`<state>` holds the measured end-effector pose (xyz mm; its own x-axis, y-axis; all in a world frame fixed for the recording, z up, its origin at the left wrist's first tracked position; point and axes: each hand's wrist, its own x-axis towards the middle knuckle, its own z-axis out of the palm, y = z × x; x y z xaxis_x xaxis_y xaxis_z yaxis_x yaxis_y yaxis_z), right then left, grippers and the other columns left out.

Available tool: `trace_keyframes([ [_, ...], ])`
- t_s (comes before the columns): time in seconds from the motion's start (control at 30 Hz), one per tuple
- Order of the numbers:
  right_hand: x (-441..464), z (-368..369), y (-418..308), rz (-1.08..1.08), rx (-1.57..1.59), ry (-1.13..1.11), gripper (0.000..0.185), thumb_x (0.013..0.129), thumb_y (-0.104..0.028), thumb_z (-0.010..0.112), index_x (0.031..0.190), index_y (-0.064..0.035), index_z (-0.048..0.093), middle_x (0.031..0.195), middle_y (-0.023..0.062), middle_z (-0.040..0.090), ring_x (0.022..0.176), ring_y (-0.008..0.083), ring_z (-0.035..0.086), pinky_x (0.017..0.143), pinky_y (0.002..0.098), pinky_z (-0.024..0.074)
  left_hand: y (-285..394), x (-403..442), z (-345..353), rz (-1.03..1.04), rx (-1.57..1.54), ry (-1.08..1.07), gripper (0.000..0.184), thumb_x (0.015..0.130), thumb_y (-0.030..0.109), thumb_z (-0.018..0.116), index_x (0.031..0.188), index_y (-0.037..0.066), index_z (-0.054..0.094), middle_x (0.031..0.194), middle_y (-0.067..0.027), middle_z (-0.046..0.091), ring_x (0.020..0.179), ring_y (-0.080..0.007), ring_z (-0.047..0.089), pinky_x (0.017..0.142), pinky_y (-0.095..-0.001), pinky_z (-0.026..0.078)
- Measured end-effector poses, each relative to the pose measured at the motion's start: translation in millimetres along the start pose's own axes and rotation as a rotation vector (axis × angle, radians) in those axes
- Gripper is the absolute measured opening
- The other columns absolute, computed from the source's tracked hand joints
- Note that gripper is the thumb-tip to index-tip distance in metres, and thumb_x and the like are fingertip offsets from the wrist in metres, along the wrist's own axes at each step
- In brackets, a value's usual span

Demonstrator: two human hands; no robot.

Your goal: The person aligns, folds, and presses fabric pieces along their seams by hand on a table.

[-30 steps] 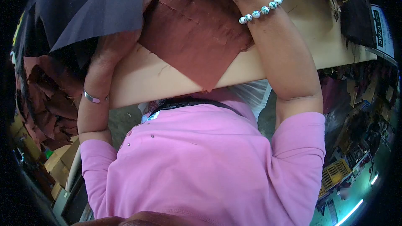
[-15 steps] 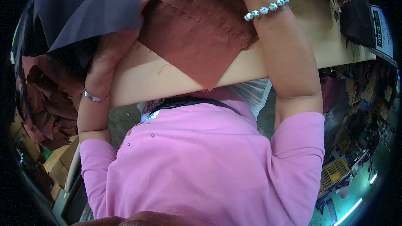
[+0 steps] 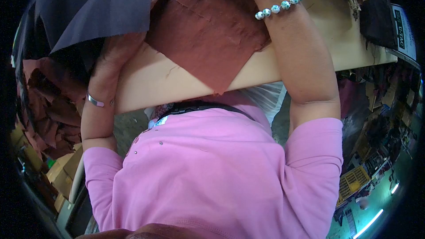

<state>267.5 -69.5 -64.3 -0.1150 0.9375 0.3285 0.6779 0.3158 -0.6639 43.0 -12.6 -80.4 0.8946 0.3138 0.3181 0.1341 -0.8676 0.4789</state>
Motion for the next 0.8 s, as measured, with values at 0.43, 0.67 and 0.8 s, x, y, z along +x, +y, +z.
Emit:
trace_keyframes([
  [0.43,1,-3,-10,0.042,0.023,-0.018,0.070,0.073,0.005,0.055,0.139,-0.0009,0.034,0.141,0.0196,0.040,0.133,0.0284,0.035,0.114,0.0338,0.0246,19,14,-6,-0.247,-0.062,-0.015,0.021,0.092,0.010,0.053,0.110,0.011,0.064,0.111,-0.0101,0.060,0.103,-0.0253,0.055,0.092,-0.0368,0.043],
  [0.67,8,0,1,0.140,-0.006,-0.043,0.069,0.073,0.005,0.056,0.138,-0.0012,0.035,0.139,0.0201,0.042,0.131,0.0288,0.038,0.113,0.0340,0.0268,-1,-4,7,-0.132,-0.009,-0.052,0.025,0.095,0.012,0.043,0.109,0.007,0.063,0.115,-0.0108,0.059,0.107,-0.0248,0.055,0.096,-0.0371,0.042],
  [0.8,7,0,6,0.070,-0.013,-0.028,0.069,0.073,0.004,0.056,0.138,-0.0016,0.036,0.139,0.0197,0.042,0.131,0.0284,0.038,0.113,0.0337,0.0269,1,1,-8,0.182,0.461,-0.214,0.030,0.097,0.012,0.036,0.110,0.005,0.062,0.119,-0.0128,0.058,0.108,-0.0253,0.055,0.096,-0.0374,0.042],
])
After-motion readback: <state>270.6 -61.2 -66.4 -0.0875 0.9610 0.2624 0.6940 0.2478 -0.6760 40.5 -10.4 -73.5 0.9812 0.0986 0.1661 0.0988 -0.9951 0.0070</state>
